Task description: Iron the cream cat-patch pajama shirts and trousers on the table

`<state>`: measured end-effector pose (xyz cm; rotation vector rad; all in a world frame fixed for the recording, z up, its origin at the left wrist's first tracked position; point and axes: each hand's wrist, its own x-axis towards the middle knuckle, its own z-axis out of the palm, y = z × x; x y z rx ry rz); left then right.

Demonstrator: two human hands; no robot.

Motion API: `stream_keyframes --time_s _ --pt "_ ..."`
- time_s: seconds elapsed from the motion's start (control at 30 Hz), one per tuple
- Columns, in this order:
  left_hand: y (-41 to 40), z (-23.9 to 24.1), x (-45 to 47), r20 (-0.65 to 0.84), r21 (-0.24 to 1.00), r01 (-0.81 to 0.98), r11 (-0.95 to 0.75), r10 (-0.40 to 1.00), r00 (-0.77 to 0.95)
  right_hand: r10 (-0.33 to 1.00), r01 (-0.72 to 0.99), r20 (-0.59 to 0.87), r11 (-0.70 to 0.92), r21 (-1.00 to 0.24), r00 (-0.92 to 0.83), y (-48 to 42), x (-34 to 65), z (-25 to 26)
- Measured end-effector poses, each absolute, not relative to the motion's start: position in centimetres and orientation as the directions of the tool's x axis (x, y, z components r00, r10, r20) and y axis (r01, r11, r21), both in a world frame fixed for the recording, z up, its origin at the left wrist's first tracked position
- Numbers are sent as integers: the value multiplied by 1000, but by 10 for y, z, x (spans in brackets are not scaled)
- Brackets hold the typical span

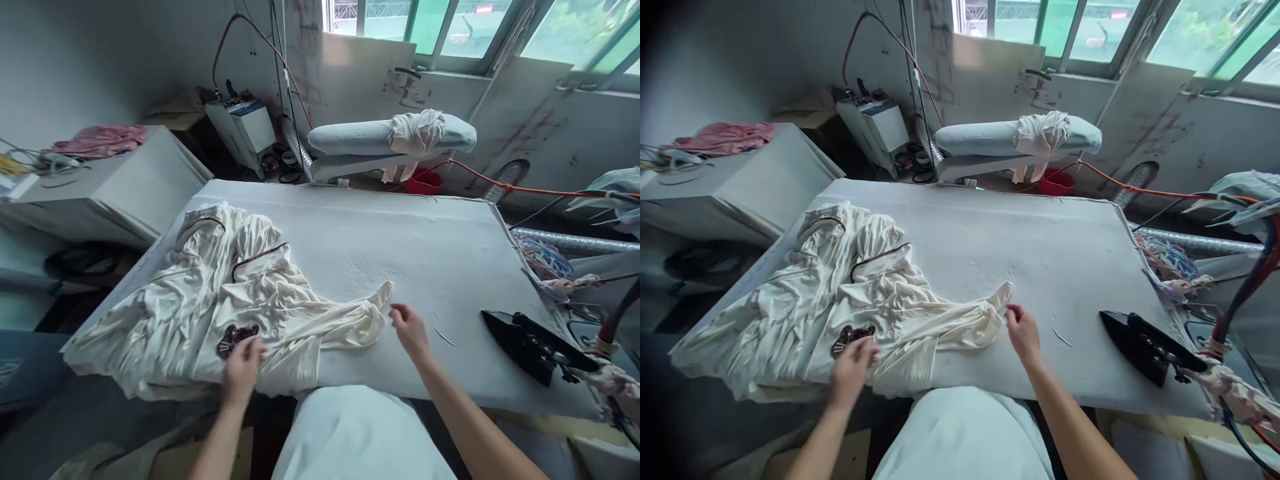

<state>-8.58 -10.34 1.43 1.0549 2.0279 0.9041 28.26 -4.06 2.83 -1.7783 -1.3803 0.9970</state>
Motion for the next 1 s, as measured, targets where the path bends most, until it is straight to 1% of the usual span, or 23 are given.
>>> stream_keyframes --time_s 0.03,0.07,0.1,0.17,0.23,0.3,0.33,0.4,0.47,0.53,0.6,0.67,0.73,0.8,0.87,0.9,0.93,1.0 --pt "-80 5 -66 -248 849 377 371 909 -335 956 521 -105 -240 -819 276 -23 289 26" --pt "-55 -1 -44 -221 881 382 279 956 -191 939 580 -51 -251 -775 339 -6 291 26" --pt "-31 -4 -22 -169 897 409 170 985 -39 939 635 -22 -248 -732 342 10 293 26" --pt "12 -4 19 -67 864 502 -42 978 197 963 702 -45 -225 -676 266 29 297 29" --pt "40 0 52 -42 800 577 -165 943 329 966 697 -72 -228 -679 247 27 309 31" --pt "54 3 75 -46 755 603 -258 897 441 961 680 -50 -228 -696 271 5 327 31" --pt "57 2 85 -34 737 596 -319 863 504 963 693 -33 -215 -689 266 -11 335 31" --pt "55 -3 102 10 695 563 -447 789 614 977 761 -32 -183 -623 210 -49 349 27" --pt "49 -11 117 61 643 545 -537 746 663 983 833 -110 -182 -522 147 -84 353 23" --pt "43 -19 130 83 600 562 -569 743 664 967 855 -197 -237 -462 162 -109 349 21" --pt "40 -24 139 83 576 589 -568 757 648 940 818 -220 -335 -468 260 -121 339 21" --pt "41 -26 144 83 560 610 -561 770 632 884 728 -233 -467 -502 406 -119 327 23" --pt "42 -24 147 79 550 621 -559 775 627 806 625 -286 -586 -516 519 -110 316 20" --pt "41 -18 148 84 545 628 -555 782 618 767 569 -338 -634 -523 545 -102 308 12" --pt "35 -8 149 115 553 611 -566 778 618 790 542 -366 -607 -582 492 -99 306 4" --pt "29 -2 148 136 564 587 -581 766 628 813 513 -367 -573 -639 452 -99 307 3" --pt "23 7 147 159 577 565 -590 759 631 838 467 -355 -530 -708 413 -100 309 5" --pt "9 27 141 202 611 547 -572 781 591 885 350 -283 -414 -840 369 -102 313 23"
